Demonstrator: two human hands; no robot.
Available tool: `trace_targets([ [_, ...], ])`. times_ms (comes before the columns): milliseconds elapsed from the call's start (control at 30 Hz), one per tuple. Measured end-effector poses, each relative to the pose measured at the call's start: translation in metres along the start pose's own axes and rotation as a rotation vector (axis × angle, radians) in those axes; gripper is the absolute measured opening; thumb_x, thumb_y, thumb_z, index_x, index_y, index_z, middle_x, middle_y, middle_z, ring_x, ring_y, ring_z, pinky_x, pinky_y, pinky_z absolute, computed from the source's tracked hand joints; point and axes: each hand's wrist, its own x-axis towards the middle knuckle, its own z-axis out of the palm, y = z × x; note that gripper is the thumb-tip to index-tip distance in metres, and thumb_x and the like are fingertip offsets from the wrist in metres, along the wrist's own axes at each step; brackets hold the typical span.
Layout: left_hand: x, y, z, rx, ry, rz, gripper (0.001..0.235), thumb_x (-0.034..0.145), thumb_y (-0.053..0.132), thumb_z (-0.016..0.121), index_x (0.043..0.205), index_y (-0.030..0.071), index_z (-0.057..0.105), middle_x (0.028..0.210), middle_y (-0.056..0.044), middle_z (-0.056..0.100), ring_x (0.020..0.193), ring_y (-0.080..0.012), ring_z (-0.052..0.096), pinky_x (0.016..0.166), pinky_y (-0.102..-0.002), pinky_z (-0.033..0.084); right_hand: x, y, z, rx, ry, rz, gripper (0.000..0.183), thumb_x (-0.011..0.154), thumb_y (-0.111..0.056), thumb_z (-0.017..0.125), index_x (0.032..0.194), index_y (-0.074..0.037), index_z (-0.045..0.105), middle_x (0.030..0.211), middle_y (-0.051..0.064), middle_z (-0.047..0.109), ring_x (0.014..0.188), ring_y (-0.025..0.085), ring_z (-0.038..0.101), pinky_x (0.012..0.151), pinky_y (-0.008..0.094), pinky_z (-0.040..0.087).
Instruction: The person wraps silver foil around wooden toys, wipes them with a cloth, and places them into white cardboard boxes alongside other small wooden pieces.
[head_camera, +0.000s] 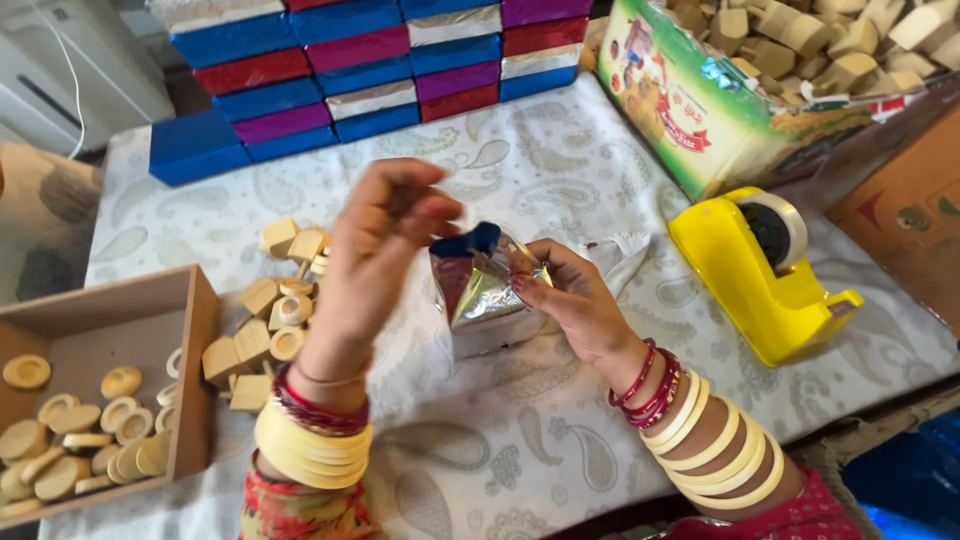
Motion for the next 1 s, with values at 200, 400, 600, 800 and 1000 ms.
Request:
trace_targets([
  [200, -0.011, -0.076, -0.028, -0.462, -0.094, -0.356, 0.04, 0.091, -0.002, 0.052, 0.129, 0.008, 0.059, 0.124, -0.005, 0.067, 0.114, -0.0146, 0.063, 0.097, -0.029, 0.048, 0.004, -0.01, 0.004, 0.053, 0.071, 0.018, 0.03, 0.091, -0.011, 0.073, 0.12, -0.006, 0.068, 0.099, -0.006, 0.062, 0.09, 0.005, 0.055, 0.081, 0.024, 0.046],
  [400, -0.012, -0.068, -0.008, -0.503, -0.362, -0.424, 0.046, 0.093, -0.004, 0.053, 0.138, 0.004, 0.058, 0.132, -0.003, 0.063, 0.124, -0.0134, 0.059, 0.11, -0.033, 0.047, 0.004, 0.003, -0.004, 0.022, 0.072, -0.017, 0.024, 0.095, -0.011, 0.072, 0.118, -0.003, 0.071, 0.097, -0.003, 0.066, 0.087, 0.006, 0.054, 0.082, 0.025, 0.046],
  [600, -0.013, -0.061, 0.005, -0.554, -0.341, -0.434, 0.051, 0.088, -0.004, 0.068, 0.137, 0.005, 0.056, 0.131, -0.002, 0.063, 0.11, -0.0142, 0.067, 0.1, -0.032, 0.054, 0.001, 0.004, -0.005, 0.043, 0.073, -0.025, 0.021, 0.095, -0.009, 0.073, 0.114, -0.003, 0.068, 0.1, -0.002, 0.066, 0.09, 0.008, 0.056, 0.082, 0.026, 0.045],
  [800, -0.024, -0.069, 0.027, -0.451, -0.351, -0.417, 0.041, 0.093, -0.003, 0.072, 0.133, -0.001, 0.063, 0.112, -0.002, 0.071, 0.104, -0.0096, 0.064, 0.096, -0.03, 0.054, -0.006, -0.007, 0.002, 0.004, 0.059, -0.097, 0.022, 0.093, -0.004, 0.073, 0.111, -0.003, 0.062, 0.104, -0.006, 0.06, 0.097, 0.005, 0.056, 0.086, 0.024, 0.048],
  [1000, -0.033, -0.062, 0.055, -0.496, -0.237, -0.369, 0.032, 0.091, -0.005, 0.072, 0.12, 0.001, 0.062, 0.103, -0.001, 0.07, 0.095, -0.0085, 0.068, 0.089, -0.027, 0.06, -0.01, -0.01, -0.002, -0.13, 0.085, -0.163, 0.019, 0.093, 0.005, 0.063, 0.11, -0.003, 0.06, 0.094, -0.007, 0.052, 0.086, 0.003, 0.05, 0.076, 0.021, 0.044],
])
